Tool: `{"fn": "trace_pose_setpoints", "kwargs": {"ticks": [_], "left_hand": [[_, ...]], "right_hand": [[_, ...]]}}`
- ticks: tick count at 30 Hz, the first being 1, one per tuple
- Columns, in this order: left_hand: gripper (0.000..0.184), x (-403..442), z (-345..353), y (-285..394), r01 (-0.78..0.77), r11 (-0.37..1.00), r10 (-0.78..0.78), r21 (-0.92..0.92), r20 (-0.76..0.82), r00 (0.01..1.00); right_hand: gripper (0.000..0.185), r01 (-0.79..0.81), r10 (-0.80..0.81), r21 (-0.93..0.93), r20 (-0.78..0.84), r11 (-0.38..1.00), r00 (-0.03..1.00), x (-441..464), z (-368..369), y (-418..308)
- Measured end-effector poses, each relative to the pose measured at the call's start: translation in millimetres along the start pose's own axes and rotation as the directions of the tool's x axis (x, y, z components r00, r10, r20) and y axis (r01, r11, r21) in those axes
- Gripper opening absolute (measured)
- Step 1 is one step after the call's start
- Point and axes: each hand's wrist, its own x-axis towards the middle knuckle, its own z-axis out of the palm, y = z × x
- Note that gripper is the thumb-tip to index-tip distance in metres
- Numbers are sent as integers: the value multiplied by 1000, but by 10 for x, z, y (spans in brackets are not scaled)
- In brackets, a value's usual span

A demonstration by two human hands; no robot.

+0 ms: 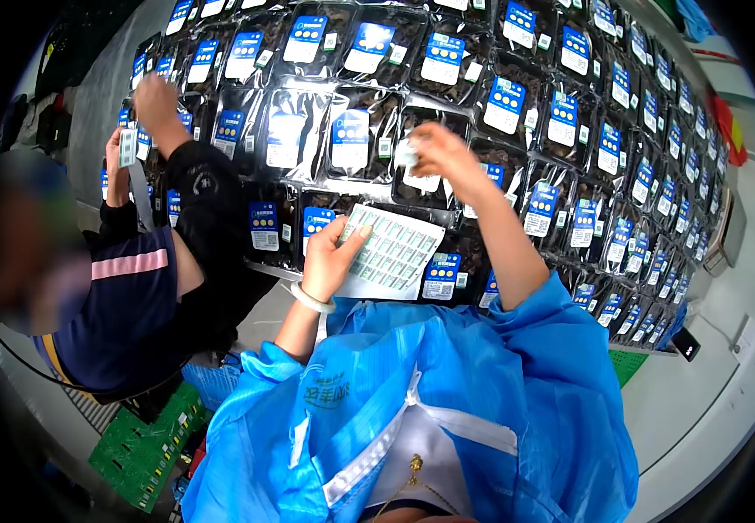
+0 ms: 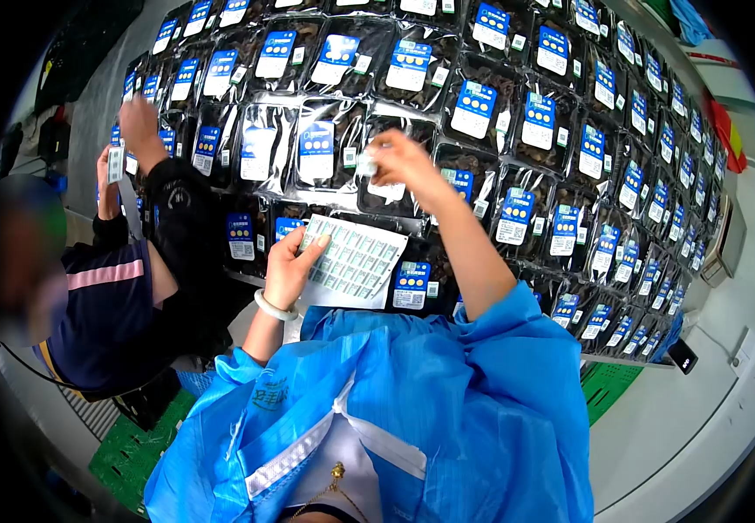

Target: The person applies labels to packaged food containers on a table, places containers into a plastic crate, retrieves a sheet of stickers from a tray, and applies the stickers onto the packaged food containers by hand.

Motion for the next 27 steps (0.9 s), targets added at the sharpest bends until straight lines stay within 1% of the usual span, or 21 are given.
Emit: {"fn": "trace_pose_setpoints", "kwargs": {"ticks": [1, 2, 3, 4, 5, 6, 7, 8, 9, 10, 12, 14, 15, 16, 18, 19, 20, 22, 23, 24, 27], "left_hand": [[19, 24, -2, -44, 6, 1000, -6, 16, 9, 1000], [19, 45, -5, -58, 10, 999, -11, 32, 16, 1000], [19, 46, 6, -8, 27, 998, -28, 53, 10, 1000], [19, 58, 13, 16, 37, 999, -37, 30, 12, 999], [19, 59, 5, 9, 36, 999, -37, 38, 10, 999], [19, 86, -7, -10, 31, 999, -31, 45, 9, 999], [19, 100, 1, -40, 26, 1000, -26, 8, -8, 1000], [18, 111, 7, -79, 27, 999, -27, -28, -26, 999], [18, 128, -4, -127, 38, 999, -39, -28, -24, 999], [18, 139, 5, -138, 45, 998, -46, -41, -29, 999], [18, 151, 5, -135, 63, 996, -65, -62, -34, 997], [19, 185, 6, -67, 102, 994, -103, -41, -23, 994], [20, 198, 17, -43, 122, 992, -123, -31, -16, 992], [19, 228, 40, -47, 106, 993, -108, -49, -22, 994], [18, 276, 84, -88, 77, 994, -80, -82, -33, 996], [18, 306, 97, -128, 89, 991, -92, -98, -24, 995], [18, 342, 101, -128, 101, 992, -101, -75, -7, 995], [18, 408, 108, -145, 118, 992, -117, -32, 34, 993], [18, 449, 118, -196, 118, 991, -116, -58, 40, 992], [18, 480, 128, -194, 117, 989, -114, -88, 39, 993], [17, 528, 127, -122, 120, 982, -119, -143, 15, 993]], "right_hand": [[44, -44, 45, -61, 15, 997, 999, 27, 111, 98], [39, -64, 99, -209, 159, 976, 982, 124, 54, 311], [37, -72, 124, -220, 234, 973, 964, 103, 64, 236], [36, -85, 157, -234, 310, 969, 938, 39, 92, 121], [36, -130, 183, -172, 347, 976, 920, 8, 67, -4], [34, -71, 114, -141, 326, 987, 939, 30, -3, -101], [33, -14, 45, -151, 199, 988, 979, 99, -76, -226], [33, 36, -25, -165, 71, 986, 997, 199, -155, -360], [30, 103, -111, -148, -49, 984, 993, 303, -251, -516], [27, 172, -194, -138, -168, 975, 967, 435, -364, -655], [23, 256, -351, -296, -336, 920, 874, 782, -615, -813], [20, 251, -366, -327, -361, 911, 858, 993, -761, -999], [21, 238, -343, -315, -340, 919, 876, 1038, -787, -1095], [22, 250, -334, -270, -333, 930, 882, 1059, -774, -1146], [23, 264, -336, -250, -310, 932, 889, 1066, -735, -1132], [23, 277, -350, -267, -286, 923, 892, 1059, -728, -1069], [25, 272, -347, -282, -260, 920, 901, 1051, -745, -999], [27, 310, -402, -345, -237, 886, 884, 1039, -849, -914], [27, 346, -452, -379, -238, 858, 860, 1035, -940, -921], [27, 334, -474, -441, -258, 833, 842, 1030, -1034, -995], [29, 347, -572, -538, -331, 768, 751, 1055, -1412, -1364]]}}
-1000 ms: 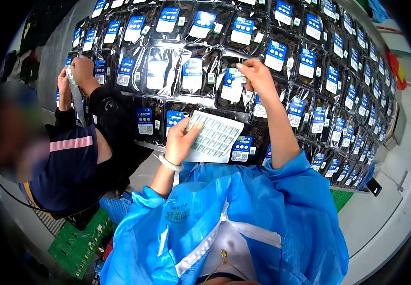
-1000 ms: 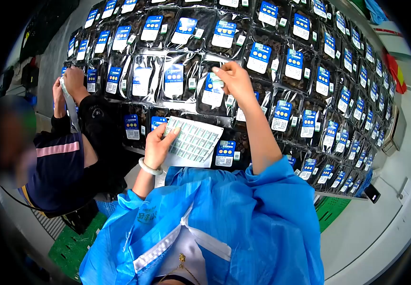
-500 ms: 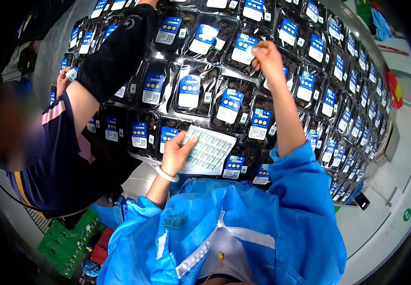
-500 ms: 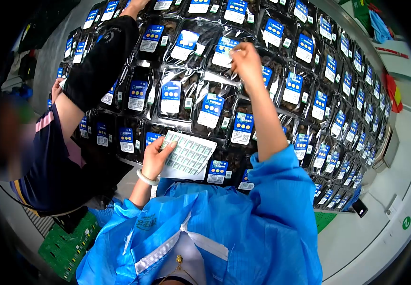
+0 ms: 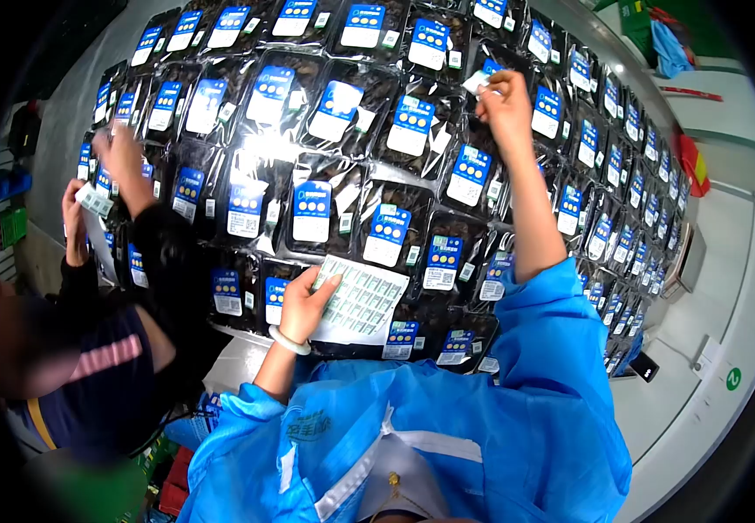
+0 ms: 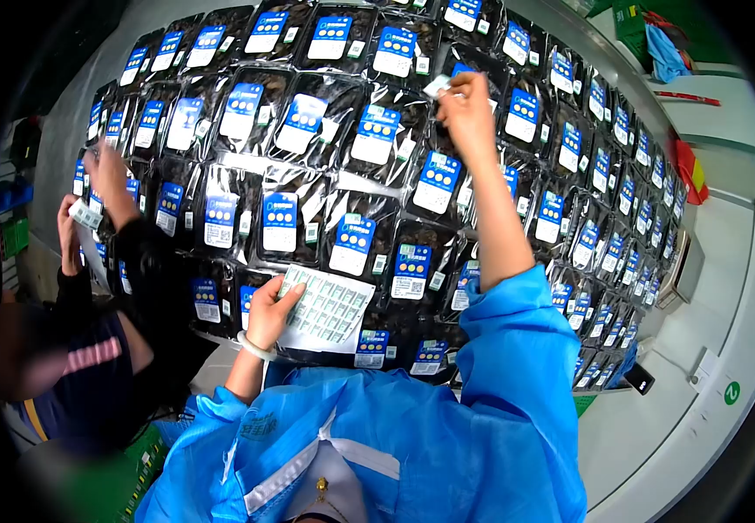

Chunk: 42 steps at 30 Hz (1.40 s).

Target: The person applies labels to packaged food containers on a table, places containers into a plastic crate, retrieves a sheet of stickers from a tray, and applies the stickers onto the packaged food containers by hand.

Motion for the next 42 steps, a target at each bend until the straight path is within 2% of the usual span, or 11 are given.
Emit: {"fn": "trace_pose_setpoints", "kwargs": {"ticks": [5, 11, 16, 20, 23, 27, 29, 31, 39, 40, 42], "left_hand": [[18, 68, -78, 44, 17, 1000, -17, 7, -16, 1000], [15, 248, -47, -50, 66, 996, -68, -62, -31, 997], [15, 365, 25, -1, 114, 990, -118, -88, -41, 992], [16, 416, 18, 27, 134, 989, -137, -64, -47, 989], [16, 437, -21, -41, 139, 990, -140, -36, -39, 989], [17, 448, 13, -35, 120, 988, -125, -102, -47, 991], [17, 433, -1, -22, 126, 989, -130, -73, -50, 990], [17, 408, -14, -3, 123, 990, -126, -75, -37, 991], [16, 378, 87, 478, 60, 990, -65, -126, -40, 997], [16, 378, 101, 556, 36, 992, -41, -124, -32, 999], [15, 377, 111, 659, -10, 995, 5, -99, -47, 999]], "right_hand": [[29, 47, -73, -148, -180, 988, 981, 758, -650, 45], [29, 31, 10, -302, 131, 953, 991, 1041, -757, 363], [33, 46, -5, -381, 108, 923, 994, 1152, -604, 549], [32, 114, -62, -535, 115, 837, 991, 1172, -464, 548], [37, 172, -121, -766, 123, 619, 985, 1130, -416, 537], [34, 116, -147, -622, 1, 775, 989, 1077, -705, 515], [21, -83, 82, -159, -16, 984, 997, 1034, -1007, 489], [16, -110, 107, -70, -48, 991, 993, 918, -1286, 448], [19, -121, 135, -401, 5, 908, 991, 919, -1534, 685], [32, -68, 59, -595, -34, 801, 998, 943, -1516, 749], [40, -176, 112, -770, -136, 613, 984, 955, -1560, 787]]}}
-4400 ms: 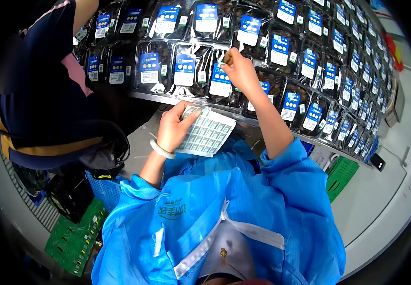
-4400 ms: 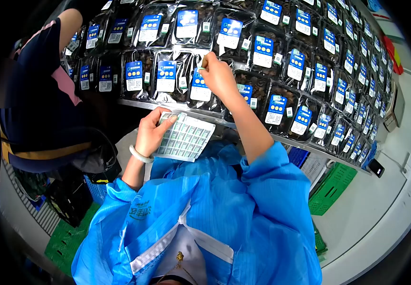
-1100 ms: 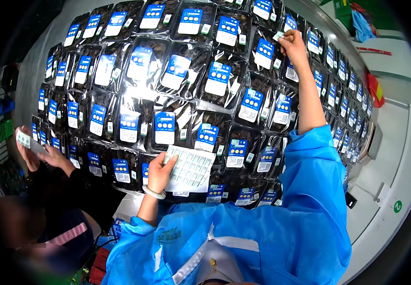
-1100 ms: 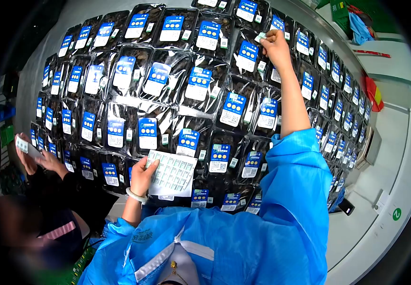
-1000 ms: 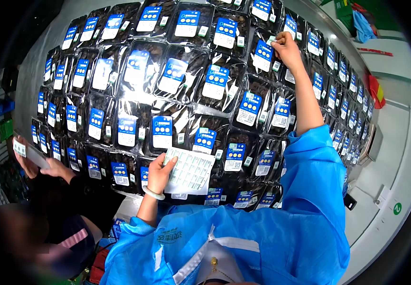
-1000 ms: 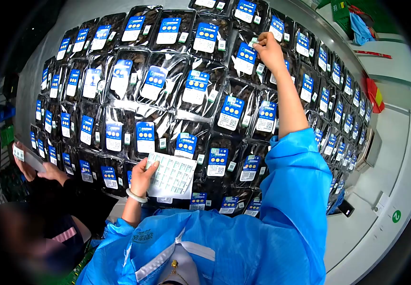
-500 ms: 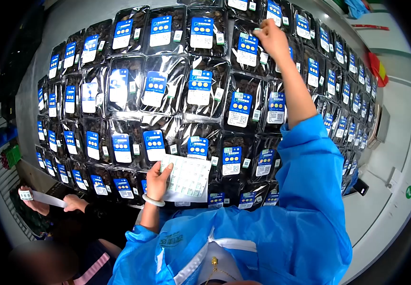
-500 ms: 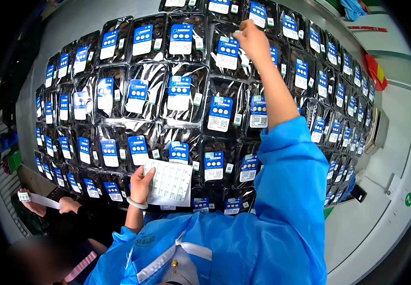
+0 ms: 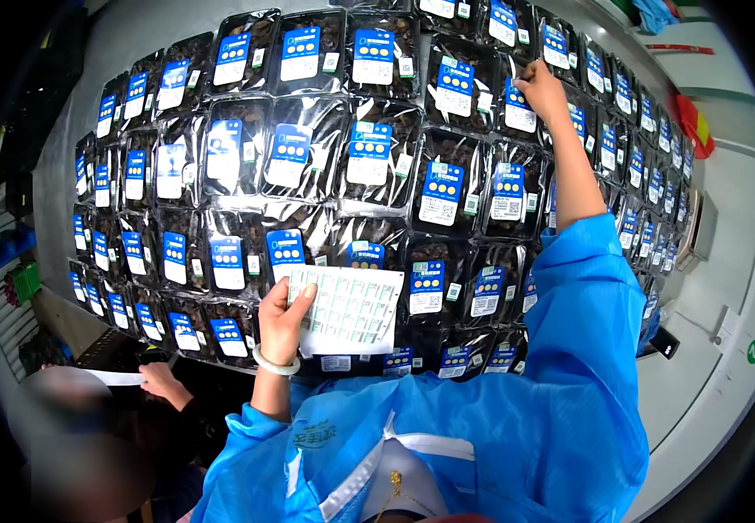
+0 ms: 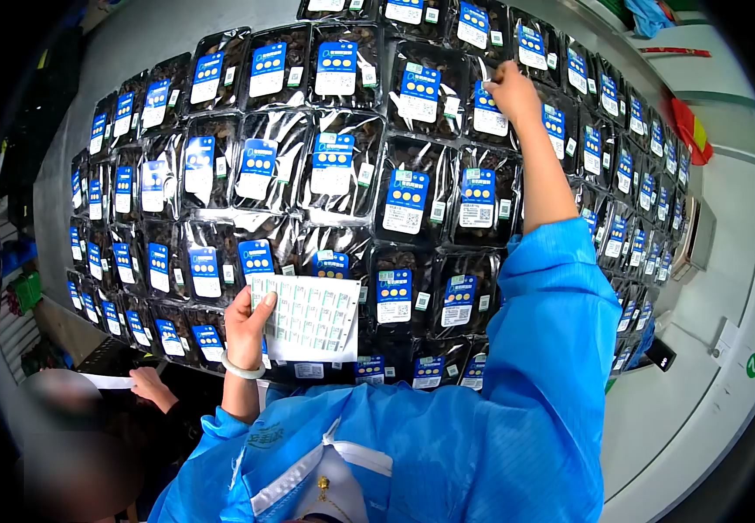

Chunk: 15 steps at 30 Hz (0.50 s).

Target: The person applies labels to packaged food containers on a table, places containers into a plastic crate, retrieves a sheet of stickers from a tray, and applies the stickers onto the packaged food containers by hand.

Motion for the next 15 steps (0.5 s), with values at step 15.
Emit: {"fn": "trace_pose_setpoints", "kwargs": {"ticks": [15], "left_hand": [[16, -142, 195, 117, -276, 913, 211, -300, -233, 949]], "right_hand": [[44, -232, -391, 879, 403, 416, 827, -2962, -14, -1807]]}}
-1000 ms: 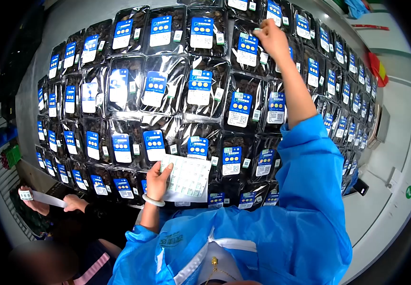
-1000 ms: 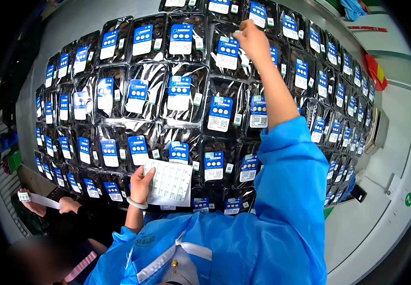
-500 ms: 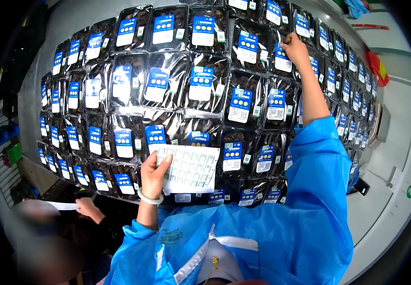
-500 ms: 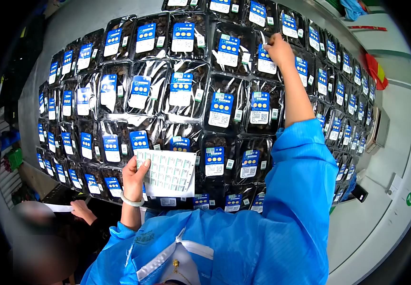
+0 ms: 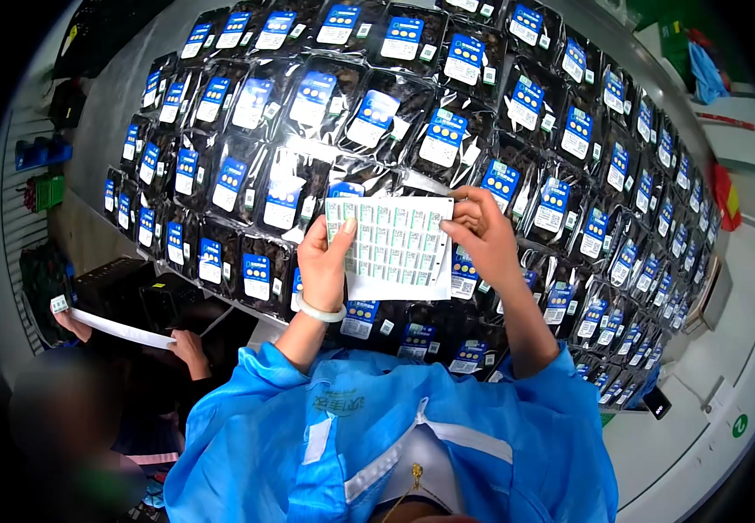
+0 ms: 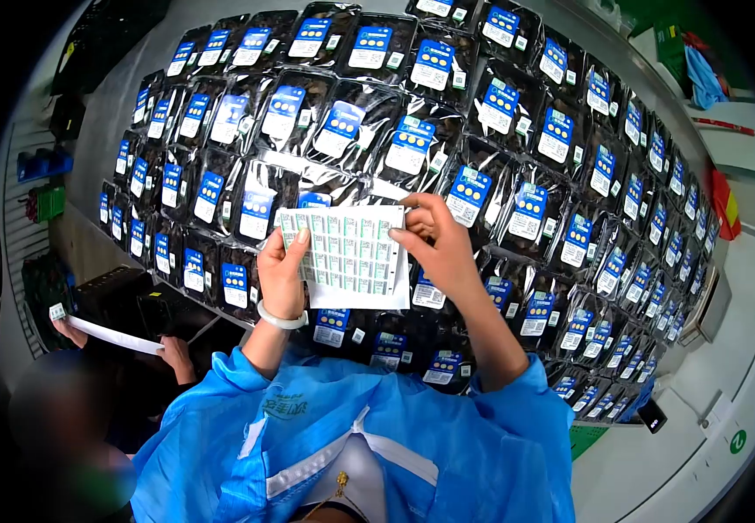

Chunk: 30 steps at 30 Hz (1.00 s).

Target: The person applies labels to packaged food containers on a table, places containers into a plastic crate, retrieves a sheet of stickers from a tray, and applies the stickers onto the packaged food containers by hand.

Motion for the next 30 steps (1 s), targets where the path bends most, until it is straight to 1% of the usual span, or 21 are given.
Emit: {"fn": "trace_pose_setpoints", "kwargs": {"ticks": [2, 4, 5, 6, 8, 9, 10, 13, 16, 17, 18, 20, 21, 22, 23, 24, 25, 26, 27, 29, 30], "left_hand": [[16, -95, -75, -6, -37, 999, 37, 2, -38, 999], [17, -183, -111, 37, -78, 997, 75, -27, -101, 992], [19, -230, -151, 65, -90, 996, 88, -12, -118, 989], [20, -291, -175, 111, -92, 994, 84, -56, -118, 989], [20, -387, -296, 115, -82, 997, 82, 7, -100, 992], [20, -442, -330, 115, -96, 995, 94, -31, -67, 993], [19, -482, -374, 94, -131, 991, 129, -34, -59, 990], [17, -658, -516, 136, -169, 986, 168, -9, -38, 985], [16, -784, -735, 233, -156, 987, 154, 46, 58, 986], [19, -806, -798, 286, -156, 987, 150, 46, 108, 983], [32, -808, -868, 322, -168, 983, 156, 74, 145, 977], [45, -834, -917, 426, -249, 969, 244, -4, 216, 945], [55, -837, -994, 451, -309, 945, 266, 108, 295, 918], [44, -896, -1009, 448, -238, 969, 212, 72, 265, 941], [35, -939, -1051, 462, -187, 975, 151, 123, 254, 955], [27, -995, -1091, 467, -133, 976, 90, 171, 239, 967], [12, -1050, -1090, 461, -192, 963, 155, 187, 199, 968], [11, -1109, -1098, 469, -196, 958, 160, 207, 178, 971], [10, -1174, -1108, 484, -202, 952, 168, 229, 159, 973], [14, -1291, -1073, 591, -258, 906, 231, 336, 118, 966], [15, -1328, -1081, 594, -259, 906, 239, 336, 100, 966]], "right_hand": [[49, 41, -46, -45, -103, 998, 994, -83, 158, -38], [54, 225, -325, -383, -221, 896, 919, -125, 283, -131], [56, 252, -413, -560, -182, 790, 892, -161, 274, -134], [58, 253, -396, -543, -163, 800, 904, -204, 307, -138], [59, 159, -166, -160, -32, 974, 986, -281, 434, -150], [59, 127, -126, -23, 25, 992, 992, -354, 560, -207], [58, 151, -155, 64, 58, 986, 986, -406, 671, -251], [53, 86, -91, 45, 101, 995, 991, -526, 793, -293], [41, 70, -68, -16, 102, 997, 992, -638, 856, -285], [40, 58, -54, -32, 112, 998, 992, -683, 873, -277], [38, 45, -39, -45, 122, 998, 992, -729, 895, -265], [31, 35, -23, -77, 153, 996, 988, -827, 940, -261], [30, 33, -17, -90, 174, 995, 985, -873, 956, -238], [29, 31, -10, -104, 195, 994, 981, -929, 978, -216], [20, 104, -93, -86, 126, 991, 988, -975, 1049, -159], [18, 79, -66, -126, 104, 989, 992, -1034, 1061, -132], [17, 56, -43, -164, 83, 985, 996, -1092, 1067, -118], [16, 36, -24, -199, 61, 979, 998, -1135, 1085, -112], [15, 92, -90, -185, 19, 978, 996, -1189, 1161, -109], [16, 124, -128, -288, 3, 950, 992, -1277, 1195, -146], [17, 128, -138, -340, -6, 932, 990, -1316, 1206, -154]]}}
